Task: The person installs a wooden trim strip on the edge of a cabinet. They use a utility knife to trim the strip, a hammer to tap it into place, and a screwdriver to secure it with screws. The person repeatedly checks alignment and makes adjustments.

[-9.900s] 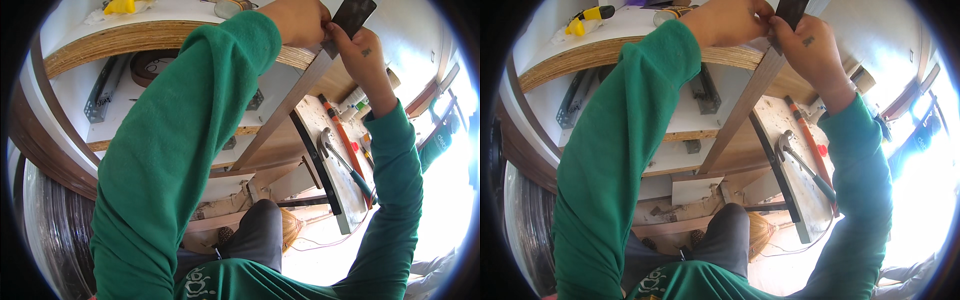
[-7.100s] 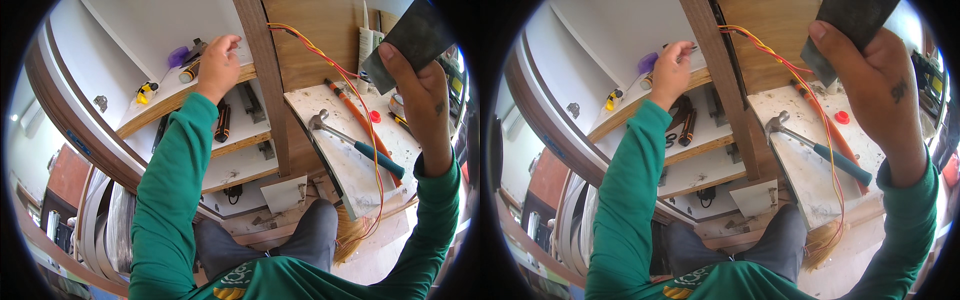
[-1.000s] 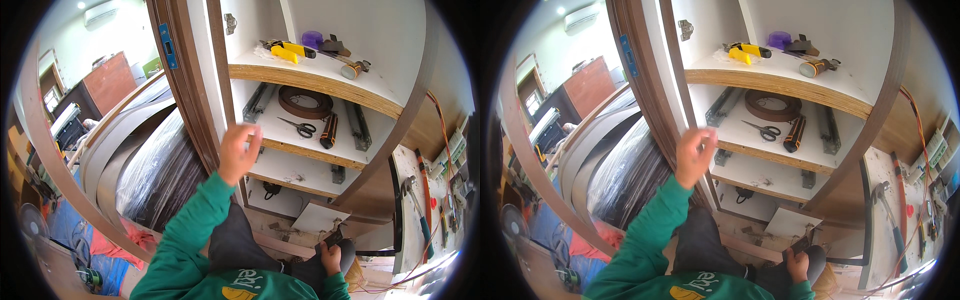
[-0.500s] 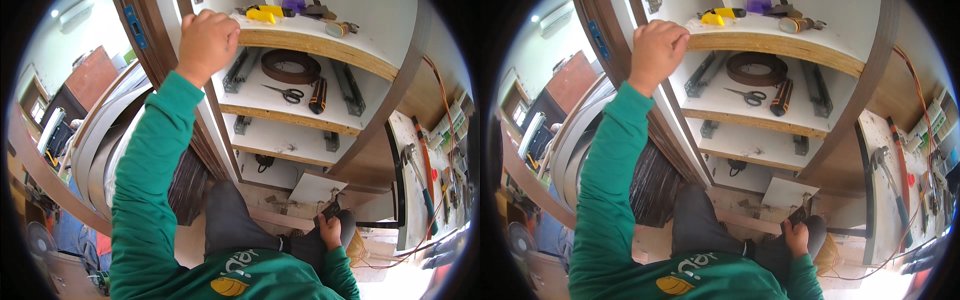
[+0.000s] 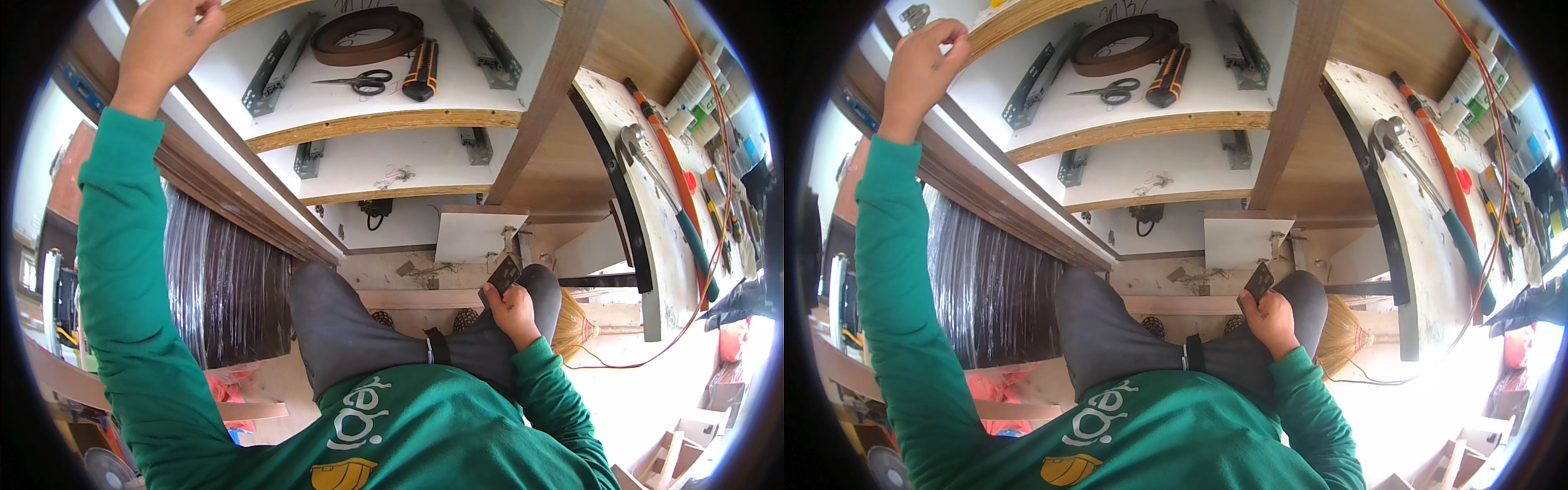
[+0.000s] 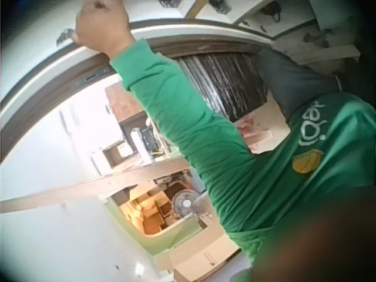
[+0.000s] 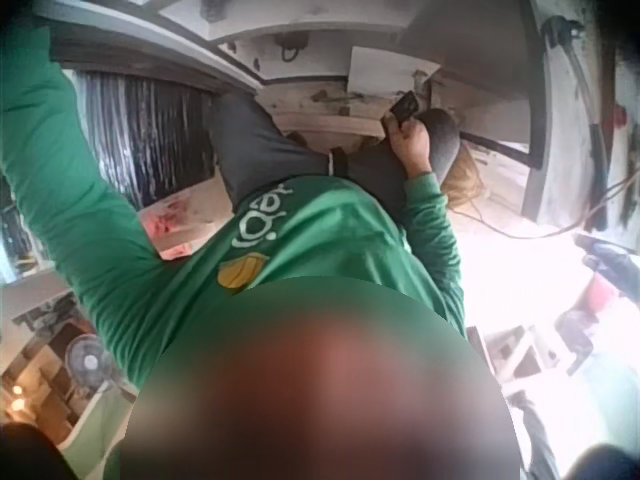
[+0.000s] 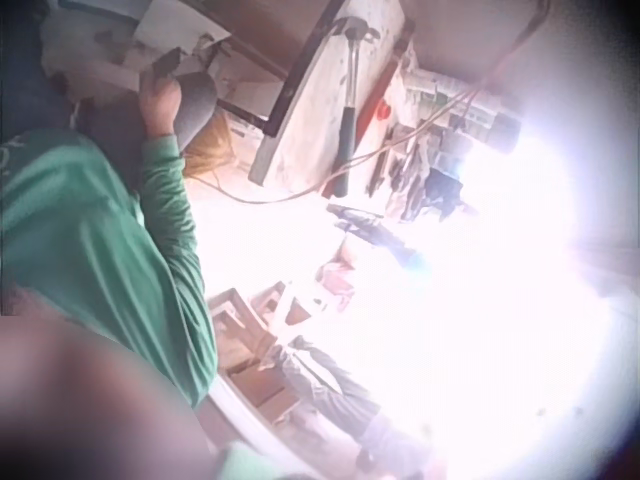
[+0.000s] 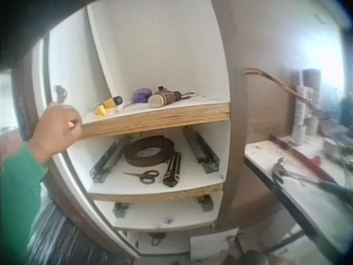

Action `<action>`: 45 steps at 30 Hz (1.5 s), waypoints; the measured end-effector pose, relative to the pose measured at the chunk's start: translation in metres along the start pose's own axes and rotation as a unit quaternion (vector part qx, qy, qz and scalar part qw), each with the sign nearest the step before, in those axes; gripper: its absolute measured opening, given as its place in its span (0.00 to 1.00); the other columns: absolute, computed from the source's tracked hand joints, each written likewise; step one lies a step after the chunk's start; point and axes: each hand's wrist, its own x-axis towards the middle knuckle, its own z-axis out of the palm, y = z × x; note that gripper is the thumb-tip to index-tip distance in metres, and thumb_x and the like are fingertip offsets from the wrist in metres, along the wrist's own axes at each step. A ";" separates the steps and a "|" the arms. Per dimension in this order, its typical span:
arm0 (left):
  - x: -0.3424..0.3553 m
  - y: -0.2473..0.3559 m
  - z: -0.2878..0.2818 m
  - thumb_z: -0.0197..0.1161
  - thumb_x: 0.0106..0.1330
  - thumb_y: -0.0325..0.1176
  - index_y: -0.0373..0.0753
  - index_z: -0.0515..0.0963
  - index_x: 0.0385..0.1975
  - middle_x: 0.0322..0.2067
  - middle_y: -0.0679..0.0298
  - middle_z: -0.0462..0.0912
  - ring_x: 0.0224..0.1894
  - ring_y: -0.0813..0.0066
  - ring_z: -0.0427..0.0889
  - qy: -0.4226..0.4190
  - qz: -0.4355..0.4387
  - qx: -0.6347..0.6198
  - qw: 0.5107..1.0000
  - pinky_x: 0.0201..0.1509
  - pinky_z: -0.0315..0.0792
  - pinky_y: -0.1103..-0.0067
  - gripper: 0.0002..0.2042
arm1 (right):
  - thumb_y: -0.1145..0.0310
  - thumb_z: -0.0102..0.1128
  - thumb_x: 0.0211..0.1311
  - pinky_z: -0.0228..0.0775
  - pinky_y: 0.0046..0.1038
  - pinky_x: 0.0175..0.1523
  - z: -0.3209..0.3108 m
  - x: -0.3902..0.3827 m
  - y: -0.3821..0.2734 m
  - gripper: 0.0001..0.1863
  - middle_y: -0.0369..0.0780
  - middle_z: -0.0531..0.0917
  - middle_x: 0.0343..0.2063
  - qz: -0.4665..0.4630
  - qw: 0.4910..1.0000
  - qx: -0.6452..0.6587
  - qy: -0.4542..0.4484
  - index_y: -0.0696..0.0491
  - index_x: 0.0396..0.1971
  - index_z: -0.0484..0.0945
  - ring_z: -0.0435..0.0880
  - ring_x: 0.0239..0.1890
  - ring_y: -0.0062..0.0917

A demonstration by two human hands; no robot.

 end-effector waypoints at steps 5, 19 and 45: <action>0.001 -0.012 0.004 0.62 0.66 0.34 0.34 0.83 0.39 0.36 0.54 0.87 0.38 0.58 0.87 -0.020 -0.017 -0.017 1.000 0.47 0.78 0.70 0.10 | 0.53 0.69 0.64 0.70 0.49 0.32 -0.002 0.002 -0.004 0.30 0.54 0.78 0.18 0.021 1.000 -0.006 -0.002 0.62 0.11 0.74 0.80 0.26 0.53; 0.002 -0.016 -0.007 0.64 0.68 0.34 0.32 0.83 0.40 0.34 0.58 0.86 0.38 0.69 0.85 -0.071 -0.091 -0.114 0.987 0.47 0.77 0.75 0.10 | 0.53 0.68 0.65 0.75 0.48 0.38 -0.005 0.001 -0.006 0.29 0.52 0.78 0.16 -0.012 1.000 0.008 -0.002 0.60 0.12 0.77 0.82 0.29 0.51; -0.005 -0.032 0.019 0.60 0.64 0.22 0.31 0.77 0.33 0.33 0.55 0.79 0.41 0.58 0.78 -0.032 -0.086 -0.156 0.983 0.51 0.70 0.69 0.02 | 0.50 0.54 0.72 0.79 0.47 0.46 -0.024 -0.006 -0.013 0.24 0.53 0.86 0.30 0.021 0.993 0.017 -0.112 0.59 0.32 0.84 0.86 0.37 0.51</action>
